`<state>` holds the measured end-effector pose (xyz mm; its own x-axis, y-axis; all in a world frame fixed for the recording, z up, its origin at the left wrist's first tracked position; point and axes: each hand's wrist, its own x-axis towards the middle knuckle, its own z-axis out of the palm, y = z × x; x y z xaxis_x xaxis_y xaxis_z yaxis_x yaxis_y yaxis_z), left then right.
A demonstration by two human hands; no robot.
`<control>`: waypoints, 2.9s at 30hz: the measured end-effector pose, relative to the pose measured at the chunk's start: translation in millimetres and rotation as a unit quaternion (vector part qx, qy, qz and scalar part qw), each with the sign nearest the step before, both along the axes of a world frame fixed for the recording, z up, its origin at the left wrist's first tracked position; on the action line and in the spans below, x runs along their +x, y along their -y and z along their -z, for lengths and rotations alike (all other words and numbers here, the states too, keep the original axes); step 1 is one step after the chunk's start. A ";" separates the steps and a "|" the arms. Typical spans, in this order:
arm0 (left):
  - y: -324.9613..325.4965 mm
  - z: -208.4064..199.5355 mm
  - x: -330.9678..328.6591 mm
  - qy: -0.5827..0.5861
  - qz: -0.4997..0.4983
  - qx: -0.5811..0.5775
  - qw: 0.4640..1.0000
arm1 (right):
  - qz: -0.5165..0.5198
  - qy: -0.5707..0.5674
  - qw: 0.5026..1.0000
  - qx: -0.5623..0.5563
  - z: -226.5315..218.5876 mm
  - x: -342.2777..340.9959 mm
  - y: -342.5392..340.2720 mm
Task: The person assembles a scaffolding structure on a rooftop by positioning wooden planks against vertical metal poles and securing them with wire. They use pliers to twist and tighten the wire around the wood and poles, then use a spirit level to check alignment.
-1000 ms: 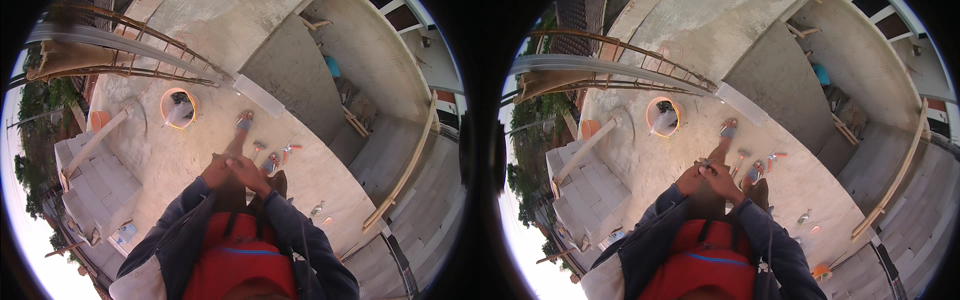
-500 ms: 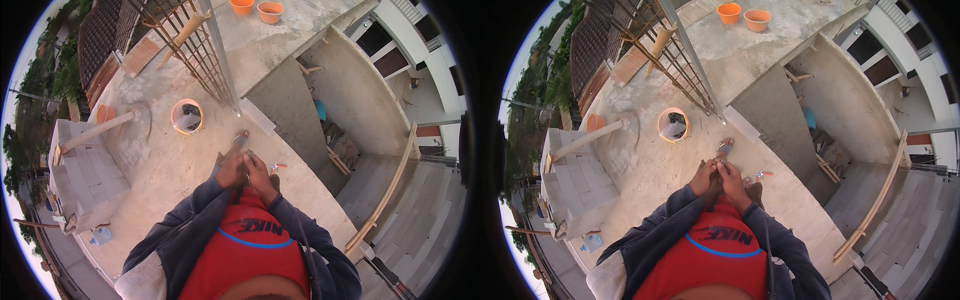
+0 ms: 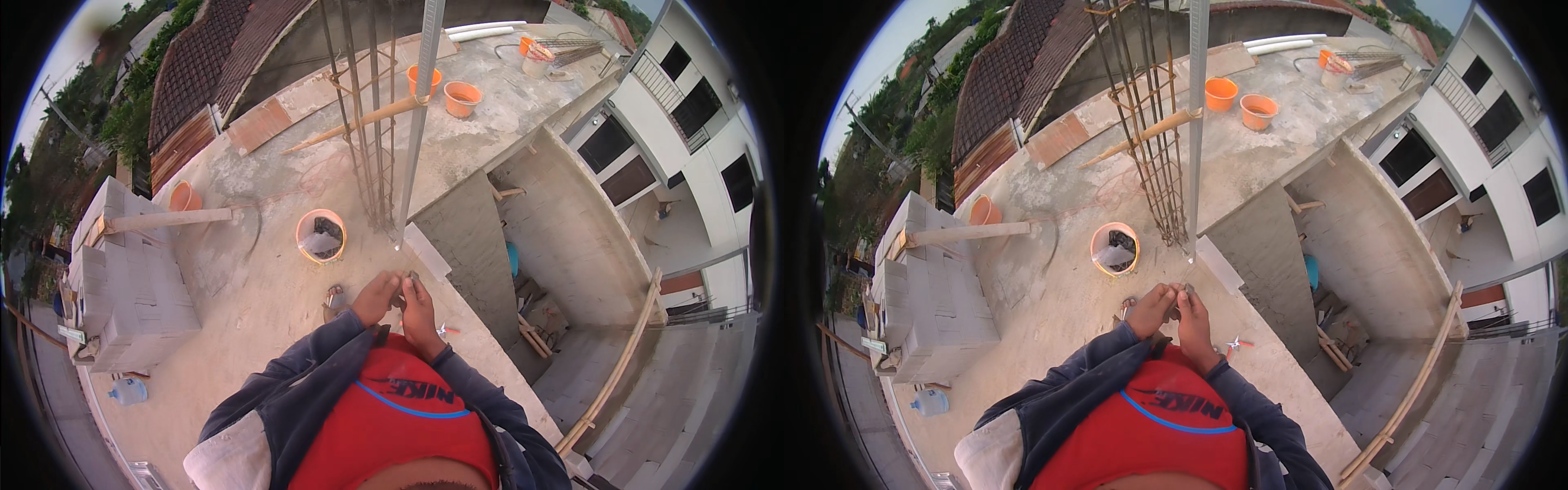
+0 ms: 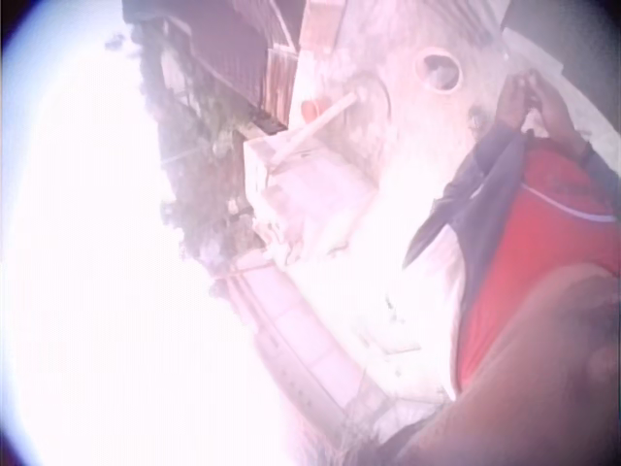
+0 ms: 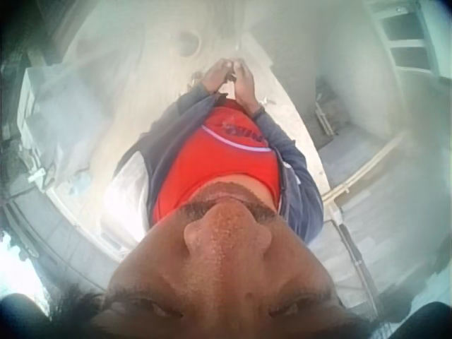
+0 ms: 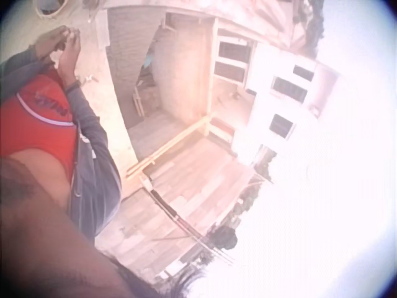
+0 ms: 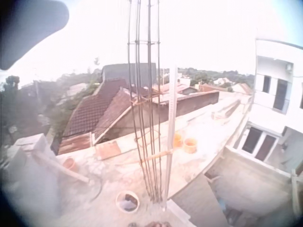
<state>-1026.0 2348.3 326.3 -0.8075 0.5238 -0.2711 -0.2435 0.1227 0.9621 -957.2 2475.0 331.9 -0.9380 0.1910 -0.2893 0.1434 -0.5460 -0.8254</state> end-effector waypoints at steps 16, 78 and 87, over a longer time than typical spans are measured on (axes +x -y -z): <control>190.2 0.0 -322.6 -0.226 -0.111 -0.088 0.964 | 0.394 -0.055 0.835 0.381 -155.3 -252.5 -15.8; 47.9 43.6 -616.6 -0.280 0.318 -0.064 0.903 | 0.590 0.015 0.749 0.303 -167.6 -361.8 2.1; 47.2 35.9 -617.0 -0.275 0.339 -0.091 0.895 | 0.599 0.007 0.741 0.302 -165.1 -361.6 4.0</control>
